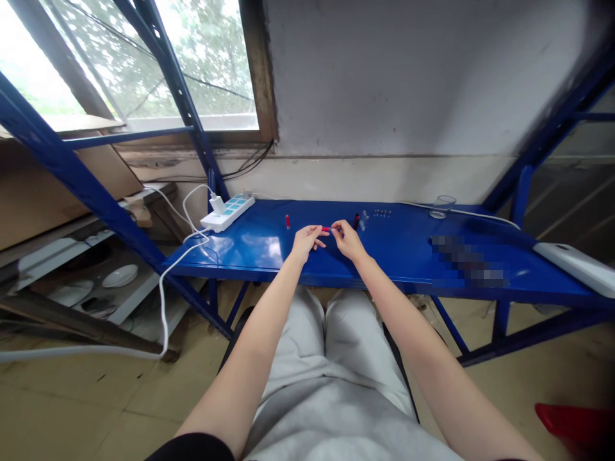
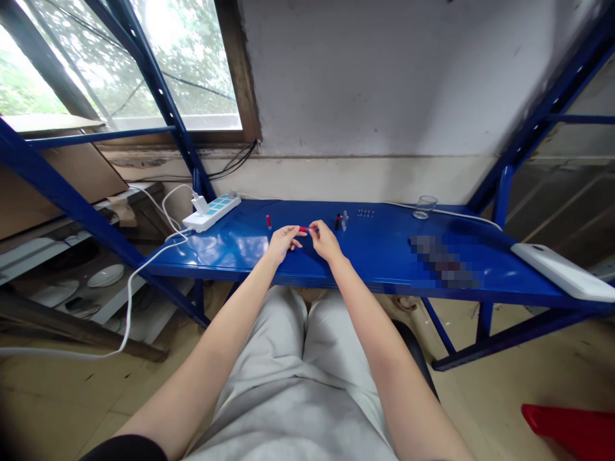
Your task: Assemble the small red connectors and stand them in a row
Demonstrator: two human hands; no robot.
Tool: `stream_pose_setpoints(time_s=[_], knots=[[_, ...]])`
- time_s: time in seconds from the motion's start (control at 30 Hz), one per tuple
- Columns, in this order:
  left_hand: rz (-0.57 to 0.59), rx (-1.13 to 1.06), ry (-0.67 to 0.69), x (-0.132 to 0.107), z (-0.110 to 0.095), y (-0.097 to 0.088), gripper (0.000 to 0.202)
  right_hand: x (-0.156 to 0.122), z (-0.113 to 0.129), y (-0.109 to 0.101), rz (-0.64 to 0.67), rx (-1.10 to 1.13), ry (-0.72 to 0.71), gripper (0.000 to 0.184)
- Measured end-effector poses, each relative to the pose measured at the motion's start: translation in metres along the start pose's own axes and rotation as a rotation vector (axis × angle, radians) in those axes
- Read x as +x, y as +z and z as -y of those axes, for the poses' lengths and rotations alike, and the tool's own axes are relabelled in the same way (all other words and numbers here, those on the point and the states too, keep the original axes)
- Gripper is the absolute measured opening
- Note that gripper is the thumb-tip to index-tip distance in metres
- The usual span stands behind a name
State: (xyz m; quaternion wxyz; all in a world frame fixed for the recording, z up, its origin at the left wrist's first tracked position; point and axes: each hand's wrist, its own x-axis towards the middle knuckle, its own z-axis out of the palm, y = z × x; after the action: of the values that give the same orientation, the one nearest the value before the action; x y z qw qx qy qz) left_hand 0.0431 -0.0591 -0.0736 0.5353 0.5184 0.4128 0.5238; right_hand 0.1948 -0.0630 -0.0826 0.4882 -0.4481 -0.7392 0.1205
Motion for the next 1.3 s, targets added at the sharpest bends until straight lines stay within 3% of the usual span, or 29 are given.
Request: stream_pose_setpoints(time_s=[0.37, 0.67, 0.8, 0.93, 1.3], knots=[[0.052, -0.013, 0.057, -0.006, -0.001, 0.0, 0.03, 0.001, -0.001, -0.002, 0.033, -0.081, -0.07, 0.026], [-0.146, -0.021, 0.12, -0.006, -0.005, -0.002, 0.026, 0.0, 0.005, -0.005, -0.073, -0.107, -0.021, 0.024], [-0.028, 0.064, 0.118, -0.008, -0.003, 0.001, 0.025, -0.002, 0.01, -0.004, -0.115, -0.067, -0.083, 0.025], [0.066, 0.103, 0.115, -0.009, -0.001, 0.004, 0.026, -0.003, 0.016, -0.003, -0.032, -0.071, -0.118, 0.024], [0.042, 0.136, 0.177, -0.008, 0.001, 0.003, 0.015, -0.001, 0.008, 0.0, 0.069, -0.087, -0.111, 0.017]])
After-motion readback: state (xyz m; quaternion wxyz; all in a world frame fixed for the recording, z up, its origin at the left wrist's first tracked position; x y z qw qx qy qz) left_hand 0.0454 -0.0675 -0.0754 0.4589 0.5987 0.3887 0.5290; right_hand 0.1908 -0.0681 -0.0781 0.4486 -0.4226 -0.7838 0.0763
